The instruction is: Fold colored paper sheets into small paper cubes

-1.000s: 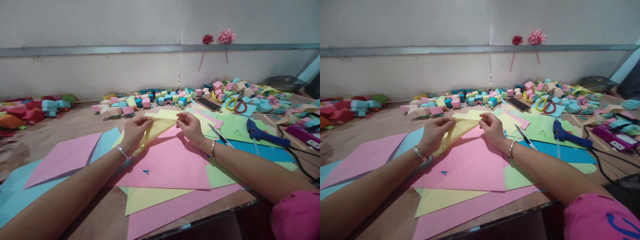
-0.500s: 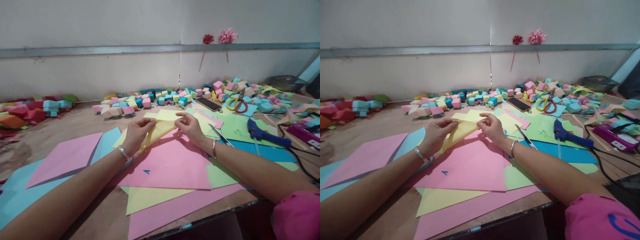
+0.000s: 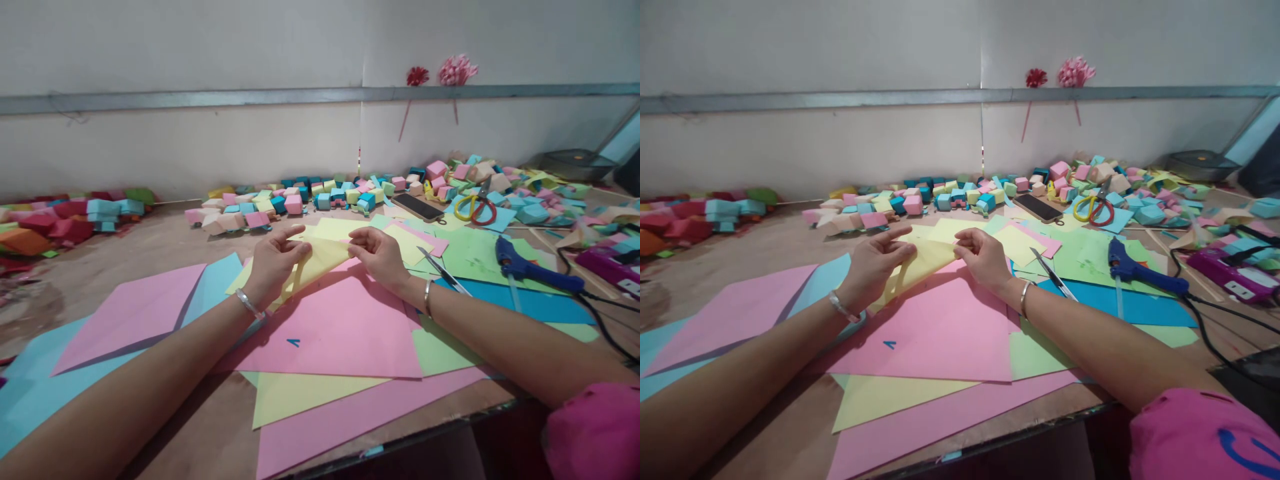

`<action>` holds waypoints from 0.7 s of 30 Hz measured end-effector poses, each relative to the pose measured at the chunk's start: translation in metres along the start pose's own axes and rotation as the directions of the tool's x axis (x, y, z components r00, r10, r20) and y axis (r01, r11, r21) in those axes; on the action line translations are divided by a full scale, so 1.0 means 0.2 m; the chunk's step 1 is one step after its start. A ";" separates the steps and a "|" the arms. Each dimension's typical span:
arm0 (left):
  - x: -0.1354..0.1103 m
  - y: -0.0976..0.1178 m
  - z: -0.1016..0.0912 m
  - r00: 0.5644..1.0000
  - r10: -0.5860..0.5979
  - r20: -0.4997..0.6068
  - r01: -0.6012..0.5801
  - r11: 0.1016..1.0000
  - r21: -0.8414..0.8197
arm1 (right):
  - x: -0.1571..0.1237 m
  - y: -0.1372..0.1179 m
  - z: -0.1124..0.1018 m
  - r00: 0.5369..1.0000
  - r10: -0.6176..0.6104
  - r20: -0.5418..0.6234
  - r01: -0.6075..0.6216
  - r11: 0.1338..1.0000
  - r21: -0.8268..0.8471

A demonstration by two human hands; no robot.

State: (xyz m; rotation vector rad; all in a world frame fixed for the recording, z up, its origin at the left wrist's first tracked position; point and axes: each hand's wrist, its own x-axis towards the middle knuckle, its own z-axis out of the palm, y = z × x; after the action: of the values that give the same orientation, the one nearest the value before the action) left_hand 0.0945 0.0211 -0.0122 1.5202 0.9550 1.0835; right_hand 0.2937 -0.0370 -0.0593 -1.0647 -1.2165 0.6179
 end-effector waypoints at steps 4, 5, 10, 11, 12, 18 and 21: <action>0.01 -0.01 -0.01 1.000 0.022 0.012 -0.022 1.000 0.006 | -0.01 0.00 0.00 1.000 -0.028 -0.008 0.027 0.997 -0.067; 0.01 -0.01 -0.01 1.000 0.027 0.014 -0.027 1.000 0.009 | -0.01 0.00 0.00 1.000 -0.030 -0.005 0.029 0.996 -0.078; 0.00 -0.01 0.00 0.998 -0.003 0.060 0.002 1.000 0.018 | 0.00 -0.01 0.00 1.000 -0.019 0.006 0.020 0.981 -0.195; 0.00 0.00 0.00 0.997 -0.015 0.081 0.014 1.000 0.016 | 0.00 -0.02 0.00 1.000 -0.020 0.011 0.022 0.975 -0.219; -0.01 0.00 0.01 0.995 -0.026 0.100 0.025 1.000 0.014 | 0.00 -0.03 0.00 0.999 -0.026 0.020 0.030 0.972 -0.235; -0.04 -0.01 0.02 0.989 -0.026 0.144 0.028 1.000 -0.010 | -0.01 -0.07 0.01 0.990 -0.109 0.093 0.132 0.947 -0.292; -0.05 0.00 0.02 0.991 -0.010 0.131 0.011 1.000 -0.001 | 0.00 -0.07 0.01 0.981 -0.158 0.113 0.186 0.933 -0.309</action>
State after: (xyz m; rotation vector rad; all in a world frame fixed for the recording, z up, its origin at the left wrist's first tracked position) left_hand 0.0956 0.0116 -0.0137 1.5627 0.8699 0.9642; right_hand 0.2898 -0.0423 -0.0468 -1.1912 -1.5036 0.3398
